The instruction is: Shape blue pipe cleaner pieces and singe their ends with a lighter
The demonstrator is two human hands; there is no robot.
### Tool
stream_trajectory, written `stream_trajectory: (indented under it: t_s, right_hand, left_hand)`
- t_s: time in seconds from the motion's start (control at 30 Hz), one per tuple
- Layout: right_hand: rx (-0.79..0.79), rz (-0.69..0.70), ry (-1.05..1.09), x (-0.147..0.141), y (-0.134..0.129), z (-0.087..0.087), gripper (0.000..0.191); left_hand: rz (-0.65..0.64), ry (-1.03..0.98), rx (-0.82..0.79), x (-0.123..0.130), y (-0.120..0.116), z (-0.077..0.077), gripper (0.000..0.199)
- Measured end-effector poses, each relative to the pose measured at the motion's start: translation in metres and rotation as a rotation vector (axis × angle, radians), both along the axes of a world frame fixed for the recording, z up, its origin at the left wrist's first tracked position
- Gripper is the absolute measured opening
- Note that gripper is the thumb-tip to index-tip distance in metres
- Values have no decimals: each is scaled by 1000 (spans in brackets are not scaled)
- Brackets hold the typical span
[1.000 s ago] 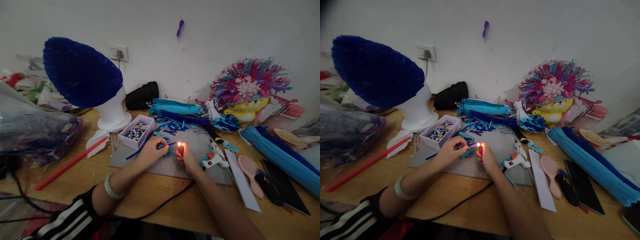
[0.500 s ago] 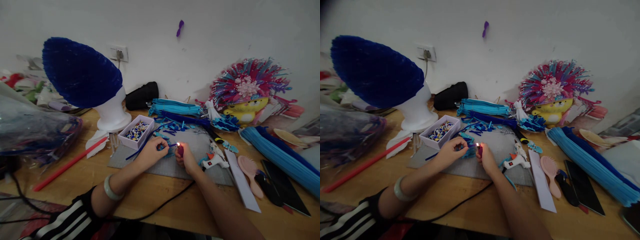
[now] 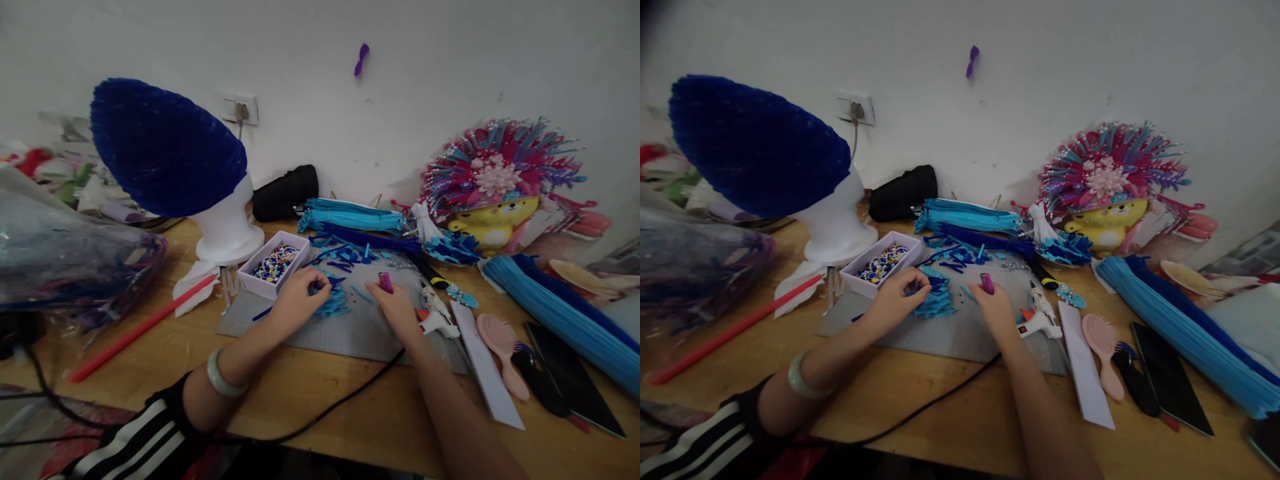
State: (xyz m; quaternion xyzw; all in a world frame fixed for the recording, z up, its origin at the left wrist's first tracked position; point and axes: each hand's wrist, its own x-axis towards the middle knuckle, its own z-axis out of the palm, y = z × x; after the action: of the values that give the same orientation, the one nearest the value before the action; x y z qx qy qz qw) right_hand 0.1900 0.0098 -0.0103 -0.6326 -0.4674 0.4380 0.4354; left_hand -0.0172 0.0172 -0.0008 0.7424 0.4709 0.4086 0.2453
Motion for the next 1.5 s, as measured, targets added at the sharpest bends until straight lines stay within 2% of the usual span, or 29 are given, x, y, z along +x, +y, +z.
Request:
stream_trajectory:
  t_s: [0.07, 0.13, 0.3, 0.4, 0.5, 0.57, 0.67, 0.77, 0.87, 0.97, 1.17, 1.4, 1.5]
  right_hand:
    - [76, -37, -347, 6, 2, -3, 22]
    - [112, -15, -546, 8, 3, -9, 22]
    - [83, 61, -615, 9, 4, -18, 31]
    - [96, 3, -526, 6, 3, -13, 29]
    - [139, -74, -326, -1, 1, -3, 24]
    - [140, -59, -145, -6, -2, 3, 24]
    - [98, 46, 46, -13, -6, 8, 28]
    - [77, 151, 84, -18, -9, 10, 26]
    - [58, 196, 119, -20, -10, 8, 25]
    - [55, 168, 185, -19, -9, 6, 28]
    - [51, 103, 262, -17, -8, 8, 37]
    - [46, 21, 422, -20, -9, 9, 43]
    - [48, 27, 464, -20, -8, 8, 46]
  left_hand:
    - [44, 97, 91, -4, 3, 0, 9]
    - [67, 189, 152, -7, 6, -1, 10]
    - [54, 312, 173, -10, 12, -7, 13]
    - [60, 306, 181, -10, 12, -9, 16]
    - [75, 215, 211, -10, 10, -8, 20]
    - [59, 159, 223, -9, 7, -6, 20]
    - [-6, 117, 179, -6, 2, -4, 16]
    - [-54, 93, 129, -3, -2, -3, 13]
    - [-120, 97, 131, -1, -3, -3, 9]
    - [-172, 138, 143, 0, -2, -3, 13]
    - [-187, 167, 170, 0, -2, -4, 14]
    - [-155, 165, 129, 0, -1, -3, 19]
    - [-146, 149, 137, 0, 0, -3, 19]
